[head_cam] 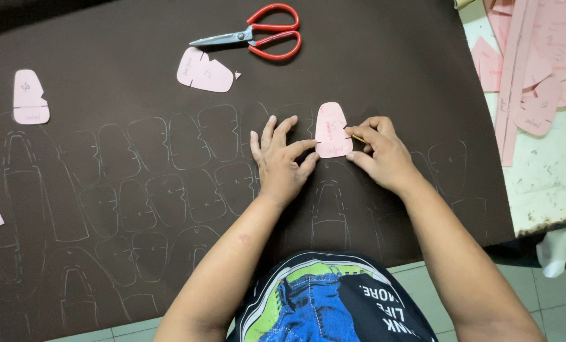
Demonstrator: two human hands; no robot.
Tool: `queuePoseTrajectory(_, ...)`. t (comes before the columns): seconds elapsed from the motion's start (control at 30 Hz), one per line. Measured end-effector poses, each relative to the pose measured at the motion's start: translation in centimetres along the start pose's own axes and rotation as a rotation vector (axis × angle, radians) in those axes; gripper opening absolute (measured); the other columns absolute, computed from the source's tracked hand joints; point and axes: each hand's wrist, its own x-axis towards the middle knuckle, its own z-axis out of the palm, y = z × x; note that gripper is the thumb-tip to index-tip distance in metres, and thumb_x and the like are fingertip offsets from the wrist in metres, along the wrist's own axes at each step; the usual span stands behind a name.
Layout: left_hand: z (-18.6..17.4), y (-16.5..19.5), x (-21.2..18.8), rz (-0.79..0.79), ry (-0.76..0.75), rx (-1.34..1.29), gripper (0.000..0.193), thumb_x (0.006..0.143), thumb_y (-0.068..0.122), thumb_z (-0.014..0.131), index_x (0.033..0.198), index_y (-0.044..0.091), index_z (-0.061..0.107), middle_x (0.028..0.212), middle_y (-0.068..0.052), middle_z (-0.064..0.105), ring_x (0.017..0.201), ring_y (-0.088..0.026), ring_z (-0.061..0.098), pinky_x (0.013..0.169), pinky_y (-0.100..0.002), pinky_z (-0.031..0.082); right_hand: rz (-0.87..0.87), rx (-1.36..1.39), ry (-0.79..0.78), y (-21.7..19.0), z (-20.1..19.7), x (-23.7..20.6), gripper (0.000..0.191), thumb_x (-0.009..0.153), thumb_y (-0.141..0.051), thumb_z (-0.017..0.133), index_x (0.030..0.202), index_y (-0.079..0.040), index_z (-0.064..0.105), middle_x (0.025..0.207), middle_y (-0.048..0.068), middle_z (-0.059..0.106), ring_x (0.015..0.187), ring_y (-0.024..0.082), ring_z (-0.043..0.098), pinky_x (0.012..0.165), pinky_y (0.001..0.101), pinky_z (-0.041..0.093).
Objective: The person places pink paper pattern pieces on a sheet of brown leather and traces around each pattern with a marking pen, repositioning the patterns to trace outlines of shoe components onto the leather. The person smooths and aligns each pattern piece before tracing its edges.
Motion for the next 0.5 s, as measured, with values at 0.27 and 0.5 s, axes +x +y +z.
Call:
queuePoseTrajectory(0.27,0.06,-0.03,-0.14,-0.011,0.008,-0.01,0.024,0.076,0.031,0.086,0.099,0.029,0.082,0.146,-0.005,0.055,0.149,-0.037,0.034,0.122,-0.066,0.007,0.029,0.0,0.032,0.35,0.62,-0.21,0.047,0.081,-0.016,0.082,0.127,-0.017,0.072,0.123,0.005,0.055,0.084,0.016,0.06,0.079,0.0309,0.055)
queuePoseTrajectory(0.5,-0.05,-0.15,-0.23,0.005,0.011,-0.011,0.025,0.076,0.029,0.085,0.101,0.028,0.081,0.147,-0.005,0.055,0.149,-0.036,0.034,0.122,-0.066,0.008,0.03,-0.021,0.048,0.23,0.8,-0.32,0.046,0.081,-0.017,0.082,0.127,-0.018,0.073,0.123,0.005,0.056,0.086,0.017,0.062,0.081,0.0319,0.055)
